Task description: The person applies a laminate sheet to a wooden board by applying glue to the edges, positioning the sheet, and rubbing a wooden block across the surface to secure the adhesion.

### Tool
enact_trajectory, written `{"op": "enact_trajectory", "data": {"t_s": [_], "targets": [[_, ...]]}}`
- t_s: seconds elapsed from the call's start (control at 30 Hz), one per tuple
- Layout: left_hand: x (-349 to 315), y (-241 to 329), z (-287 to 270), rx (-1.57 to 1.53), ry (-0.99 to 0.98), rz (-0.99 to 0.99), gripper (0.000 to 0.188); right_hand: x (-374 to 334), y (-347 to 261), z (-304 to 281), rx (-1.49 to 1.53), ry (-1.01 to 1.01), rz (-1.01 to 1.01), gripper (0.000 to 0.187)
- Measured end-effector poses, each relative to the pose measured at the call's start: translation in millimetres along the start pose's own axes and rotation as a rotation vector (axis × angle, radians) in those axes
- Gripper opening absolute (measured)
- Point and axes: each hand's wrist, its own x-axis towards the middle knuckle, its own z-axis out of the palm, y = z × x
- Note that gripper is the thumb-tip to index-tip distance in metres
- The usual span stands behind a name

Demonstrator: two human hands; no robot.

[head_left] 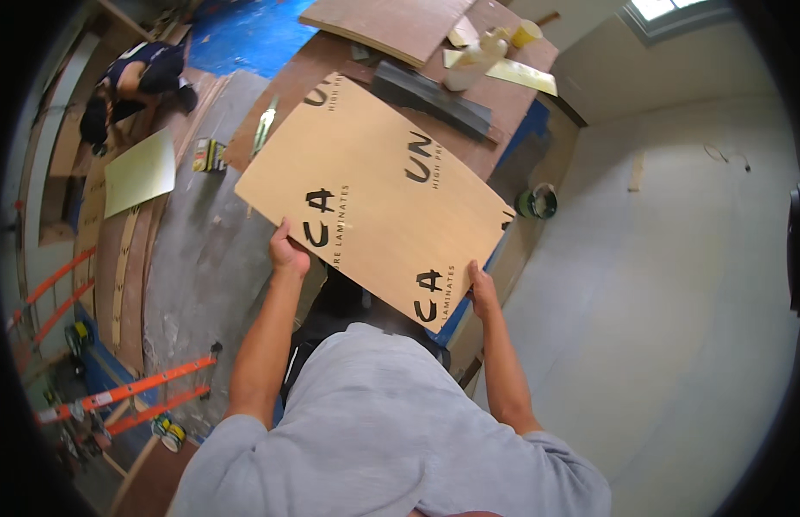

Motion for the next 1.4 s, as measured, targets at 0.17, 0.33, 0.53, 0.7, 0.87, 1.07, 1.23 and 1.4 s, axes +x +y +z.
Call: {"op": "enact_trajectory", "data": {"t_s": [0.17,0.33,0.53,0.7,0.87,1.07,1.23,1.4], "targets": [[-8.4,2.1,1.7,-0.048,-0.177,-0.073,0.057,32.1,-25.0,-68.8,-0.680,0.521,-0.267,0.054],[-44.1,-7.1,-1.1,-0.038,-0.260,-0.213,0.058,89.0,-188.7,-45.0,-0.570,0.560,-0.997,0.041],[-96.2,-74.1,-7.0,0.277,-0.108,-0.246,0.048,182.5,-278.5,-14.9,-1.002,0.357,-1.187,0.054],[-110.0,-132.3,7.2,0.208,0.039,0.055,0.049,194.8,-304.4,-27.3,-1.118,0.018,-1.076,0.046],[-107.5,-149.7,10.0,0.116,0.109,0.161,0.044,175.3,-339.2,-48.1,-0.676,-0.505,-0.802,0.033],[-109.6,-157.3,24.8,0.000,0.063,0.141,0.043,128.8,-326.6,-32.5,0.074,-0.895,-0.187,0.031],[-117.7,-159.5,24.9,0.017,0.032,0.198,0.045,48.0,-254.6,-2.0,0.006,-1.058,-0.311,0.041],[-127.4,-160.8,-13.1,0.814,0.640,0.556,0.047,-52.5,-187.2,18.2,-0.416,-0.953,-0.563,0.036]]}}
